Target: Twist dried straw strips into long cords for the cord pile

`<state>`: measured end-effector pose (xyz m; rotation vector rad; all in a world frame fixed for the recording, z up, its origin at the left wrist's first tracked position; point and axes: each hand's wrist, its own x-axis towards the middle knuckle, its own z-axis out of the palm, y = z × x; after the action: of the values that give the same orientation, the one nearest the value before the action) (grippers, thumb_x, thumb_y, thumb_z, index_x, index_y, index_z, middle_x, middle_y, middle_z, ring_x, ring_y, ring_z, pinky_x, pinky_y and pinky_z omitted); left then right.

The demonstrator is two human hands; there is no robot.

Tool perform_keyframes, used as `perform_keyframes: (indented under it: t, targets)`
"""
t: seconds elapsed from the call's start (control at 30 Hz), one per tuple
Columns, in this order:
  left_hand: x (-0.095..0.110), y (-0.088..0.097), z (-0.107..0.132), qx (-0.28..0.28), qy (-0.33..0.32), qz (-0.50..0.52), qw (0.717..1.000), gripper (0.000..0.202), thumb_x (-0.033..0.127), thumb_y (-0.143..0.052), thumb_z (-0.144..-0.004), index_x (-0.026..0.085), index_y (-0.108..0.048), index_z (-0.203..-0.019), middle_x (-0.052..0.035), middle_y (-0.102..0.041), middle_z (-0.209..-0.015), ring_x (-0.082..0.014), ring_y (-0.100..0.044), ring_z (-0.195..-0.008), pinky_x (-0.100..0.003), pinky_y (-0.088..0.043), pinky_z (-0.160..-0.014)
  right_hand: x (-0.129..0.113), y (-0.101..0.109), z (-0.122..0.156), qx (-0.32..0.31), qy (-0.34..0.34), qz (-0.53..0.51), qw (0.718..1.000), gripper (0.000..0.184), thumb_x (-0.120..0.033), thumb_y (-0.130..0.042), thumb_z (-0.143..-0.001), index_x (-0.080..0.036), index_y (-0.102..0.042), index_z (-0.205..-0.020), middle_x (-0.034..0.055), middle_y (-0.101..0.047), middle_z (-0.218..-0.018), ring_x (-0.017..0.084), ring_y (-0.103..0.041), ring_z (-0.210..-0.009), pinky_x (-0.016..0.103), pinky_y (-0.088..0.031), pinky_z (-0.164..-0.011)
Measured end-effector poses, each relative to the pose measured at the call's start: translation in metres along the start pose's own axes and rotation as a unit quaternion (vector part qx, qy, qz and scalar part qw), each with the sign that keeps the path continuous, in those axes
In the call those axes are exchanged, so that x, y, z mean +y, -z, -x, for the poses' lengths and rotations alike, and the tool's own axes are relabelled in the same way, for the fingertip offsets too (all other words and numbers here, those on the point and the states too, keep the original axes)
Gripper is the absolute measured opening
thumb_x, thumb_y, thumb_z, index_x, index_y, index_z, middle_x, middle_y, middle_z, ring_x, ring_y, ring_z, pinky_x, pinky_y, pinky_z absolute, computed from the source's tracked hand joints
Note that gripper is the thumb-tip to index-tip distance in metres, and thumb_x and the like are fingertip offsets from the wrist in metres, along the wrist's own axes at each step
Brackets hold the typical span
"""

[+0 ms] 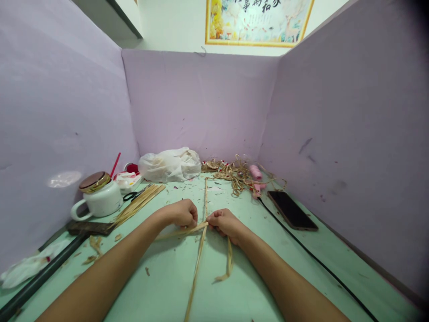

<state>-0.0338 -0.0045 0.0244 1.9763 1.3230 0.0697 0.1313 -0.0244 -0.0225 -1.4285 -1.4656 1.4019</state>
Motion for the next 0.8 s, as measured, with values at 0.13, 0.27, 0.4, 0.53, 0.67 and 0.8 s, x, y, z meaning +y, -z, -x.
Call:
perform_keyframes:
  t: [0.13, 0.27, 0.4, 0.53, 0.67, 0.8]
  targets:
    - [0.005, -0.001, 0.002, 0.001, -0.052, 0.009, 0.999, 0.018, 0.026, -0.055, -0.053, 0.015, -0.06, -0.066, 0.003, -0.049, -0.05, -0.0103, -0.044, -0.047, -0.021, -0.034, -0.046, 0.0, 0.0, -0.001, -0.003, 0.001, -0.001, 1.0, 0.013, -0.015, -0.049, -0.065, -0.015, -0.048, -0.052, -0.0055, -0.039, -0.039, 0.004, -0.022, -0.032, 0.022, -0.012, -0.035]
    - [0.008, -0.006, -0.001, 0.071, -0.064, -0.036, 0.995, 0.019, 0.026, -0.06, -0.051, 0.015, -0.061, -0.066, 0.0032, -0.052, -0.055, -0.0099, -0.045, -0.052, -0.019, -0.033, -0.048, 0.0, -0.001, -0.002, -0.002, -0.007, 0.0, 1.0, 0.014, -0.014, -0.049, -0.065, -0.015, -0.048, -0.051, -0.0059, -0.038, -0.038, 0.004, -0.021, -0.032, 0.022, -0.012, -0.035]
    - [0.004, -0.009, -0.003, 0.054, -0.101, -0.043, 0.992, 0.018, 0.023, -0.059, -0.051, 0.015, -0.064, -0.066, 0.0037, -0.053, -0.056, -0.0091, -0.044, -0.053, -0.019, -0.031, -0.049, -0.001, -0.001, -0.001, -0.004, -0.004, -0.004, 1.0, 0.014, -0.014, -0.049, -0.064, -0.015, -0.047, -0.051, -0.0059, -0.038, -0.037, 0.004, -0.022, -0.032, 0.022, -0.012, -0.035]
    - [0.003, -0.01, -0.003, 0.031, -0.082, -0.017, 0.996, 0.013, 0.021, -0.059, -0.049, 0.014, -0.063, -0.059, 0.004, -0.049, -0.05, -0.0079, -0.04, -0.049, -0.019, -0.029, -0.046, -0.001, -0.001, 0.0, 0.001, -0.009, -0.002, 1.0, 0.015, -0.014, -0.05, -0.065, -0.015, -0.046, -0.05, -0.0064, -0.035, -0.036, 0.004, -0.021, -0.032, 0.022, -0.011, -0.035]
    - [0.003, -0.005, -0.002, -0.008, -0.036, 0.072, 0.997, 0.013, 0.025, -0.058, -0.049, 0.014, -0.058, -0.056, 0.0054, -0.042, -0.042, -0.0072, -0.036, -0.042, -0.02, -0.027, -0.042, 0.0, 0.0, 0.0, -0.004, -0.006, -0.006, 1.0, 0.012, -0.016, -0.051, -0.065, -0.015, -0.049, -0.054, -0.0056, -0.039, -0.04, 0.004, -0.022, -0.033, 0.022, -0.012, -0.035]
    - [-0.002, -0.003, -0.004, 0.002, 0.018, 0.124, 0.992, 0.013, 0.027, -0.056, -0.05, 0.015, -0.054, -0.055, 0.0055, -0.039, -0.038, -0.0074, -0.036, -0.037, -0.02, -0.022, -0.038, -0.001, 0.0, 0.001, -0.011, -0.002, 0.003, 1.0, 0.015, -0.018, -0.05, -0.066, -0.015, -0.049, -0.052, -0.0054, -0.039, -0.04, 0.004, -0.021, -0.034, 0.023, -0.011, -0.036]
